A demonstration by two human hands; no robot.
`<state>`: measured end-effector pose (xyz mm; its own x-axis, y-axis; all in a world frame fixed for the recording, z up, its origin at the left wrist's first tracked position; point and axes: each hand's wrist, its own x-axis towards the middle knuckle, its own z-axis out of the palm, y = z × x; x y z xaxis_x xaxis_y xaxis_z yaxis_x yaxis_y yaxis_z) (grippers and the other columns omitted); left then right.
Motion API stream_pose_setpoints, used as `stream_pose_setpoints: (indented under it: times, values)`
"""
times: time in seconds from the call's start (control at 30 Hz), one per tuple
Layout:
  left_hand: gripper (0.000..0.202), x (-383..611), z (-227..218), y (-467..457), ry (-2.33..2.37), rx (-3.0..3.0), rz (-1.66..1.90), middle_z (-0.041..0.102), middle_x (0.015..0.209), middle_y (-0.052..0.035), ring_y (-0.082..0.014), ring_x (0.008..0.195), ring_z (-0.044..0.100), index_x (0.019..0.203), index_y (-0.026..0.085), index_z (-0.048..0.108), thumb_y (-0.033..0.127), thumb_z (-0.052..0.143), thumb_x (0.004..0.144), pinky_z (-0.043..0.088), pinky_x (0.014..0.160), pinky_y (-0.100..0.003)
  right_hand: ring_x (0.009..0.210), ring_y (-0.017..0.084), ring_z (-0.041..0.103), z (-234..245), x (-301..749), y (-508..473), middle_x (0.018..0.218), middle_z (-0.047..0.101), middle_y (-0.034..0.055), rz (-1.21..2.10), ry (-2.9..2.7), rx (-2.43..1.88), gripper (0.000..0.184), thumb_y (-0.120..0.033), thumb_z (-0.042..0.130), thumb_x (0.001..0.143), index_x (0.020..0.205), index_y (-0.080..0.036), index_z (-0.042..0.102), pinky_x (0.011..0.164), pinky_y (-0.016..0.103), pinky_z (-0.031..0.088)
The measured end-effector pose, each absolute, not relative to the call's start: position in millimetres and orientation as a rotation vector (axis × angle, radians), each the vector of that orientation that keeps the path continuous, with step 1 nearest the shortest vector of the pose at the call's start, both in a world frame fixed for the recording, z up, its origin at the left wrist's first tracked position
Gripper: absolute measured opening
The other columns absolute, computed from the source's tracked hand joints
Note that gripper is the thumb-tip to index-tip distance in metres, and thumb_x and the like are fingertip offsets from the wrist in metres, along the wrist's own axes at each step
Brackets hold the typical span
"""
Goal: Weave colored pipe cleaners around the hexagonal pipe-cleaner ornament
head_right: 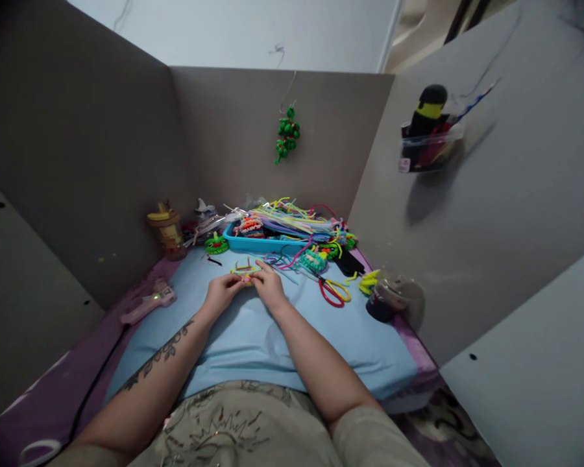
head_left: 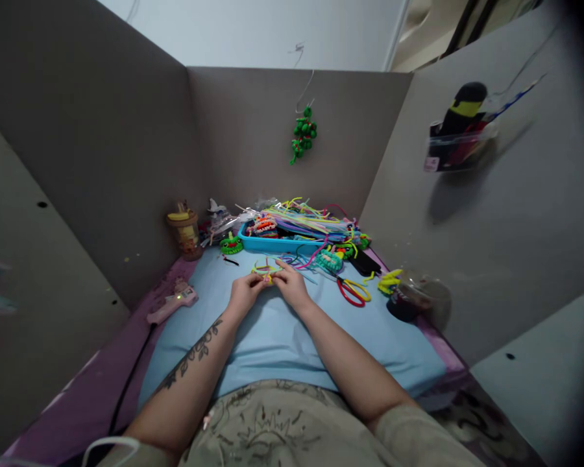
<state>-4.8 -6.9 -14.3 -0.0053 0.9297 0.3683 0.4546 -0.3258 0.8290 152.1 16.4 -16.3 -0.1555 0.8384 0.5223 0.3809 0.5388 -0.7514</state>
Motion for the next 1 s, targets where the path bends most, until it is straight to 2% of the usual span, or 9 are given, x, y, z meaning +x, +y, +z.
stream_pose_setpoints:
  times: [0.17,0.27,0.37,0.63,0.73,0.8,0.93,1.0]
  values:
    - [0.021,-5,-11,-8,1.422,1.681,1.353,0.069,0.066,-0.0016,-0.0156,0.062,0.058,0.072,0.016,0.07,0.037,0.065,0.069,0.042,0.059,-0.025,0.112,0.023,0.055,-12,156,14,0.127,0.053,0.0085,0.407,-1.8,-0.998,0.014,-0.018,0.054,0.078,0.078,-0.021,0.068,0.097,0.038,0.042]
    - [0.021,-6,-12,-7,1.399,1.636,1.361,0.068,0.065,-0.0009,-0.0143,0.06,0.057,0.072,0.016,0.07,0.036,0.065,0.067,0.041,0.058,-0.024,0.105,0.022,0.056,-10,157,11,0.129,0.047,0.0094,0.336,-1.825,-1.025,0.013,-0.017,0.052,0.079,0.08,-0.02,0.065,0.096,0.04,0.043]
    - [0.021,-8,-14,-3,1.395,1.573,1.374,0.065,0.06,0.0,-0.0127,0.056,0.055,0.07,0.015,0.068,0.035,0.063,0.068,0.04,0.055,-0.022,0.107,0.024,0.052,-8,157,10,0.129,0.043,0.011,0.261,-1.827,-1.07,0.015,-0.016,0.049,0.081,0.084,-0.019,0.063,0.095,0.041,0.043]
    - [0.021,-10,-17,0,1.423,1.468,1.414,0.059,0.054,0.002,-0.0108,0.051,0.05,0.069,0.014,0.064,0.035,0.063,0.066,0.036,0.051,-0.021,0.101,0.024,0.05,-8,159,15,0.107,0.049,0.0107,0.232,-1.837,-1.124,0.016,-0.017,0.046,0.081,0.082,-0.02,0.062,0.092,0.039,0.043]
    - [0.021,-9,-16,-1,1.442,1.49,1.413,0.058,0.054,0.0021,-0.0109,0.052,0.05,0.069,0.014,0.063,0.035,0.064,0.066,0.035,0.05,-0.021,0.099,0.023,0.05,-6,161,15,0.101,0.051,0.0094,0.288,-1.792,-1.053,0.015,-0.018,0.046,0.081,0.079,-0.02,0.062,0.092,0.039,0.042]
    - [0.021,-8,-15,-2,1.415,1.504,1.409,0.057,0.054,0.0024,-0.0108,0.052,0.05,0.068,0.014,0.062,0.035,0.064,0.066,0.036,0.05,-0.021,0.094,0.021,0.052,-4,163,14,0.096,0.054,0.0076,0.404,-1.785,-0.973,0.016,-0.024,0.047,0.083,0.077,-0.02,0.062,0.089,0.037,0.043]
    - [0.024,-6,-13,-1,1.299,1.415,1.432,0.058,0.057,0.0023,-0.0102,0.053,0.051,0.07,0.015,0.058,0.038,0.065,0.064,0.038,0.052,-0.021,0.084,0.019,0.058,1,168,15,0.087,0.063,0.0045,0.818,-1.781,-0.789,0.036,-0.046,0.042,0.088,0.076,-0.02,0.064,0.075,0.032,0.048]
    - [0.028,-7,-12,-1,1.245,1.329,1.426,0.059,0.06,0.0016,-0.0106,0.054,0.053,0.072,0.015,0.056,0.039,0.067,0.062,0.039,0.053,-0.021,0.085,0.02,0.06,2,170,16,0.089,0.065,0.0052,0.861,-1.665,-0.814,0.041,-0.05,0.039,0.088,0.079,-0.02,0.066,0.073,0.032,0.048]
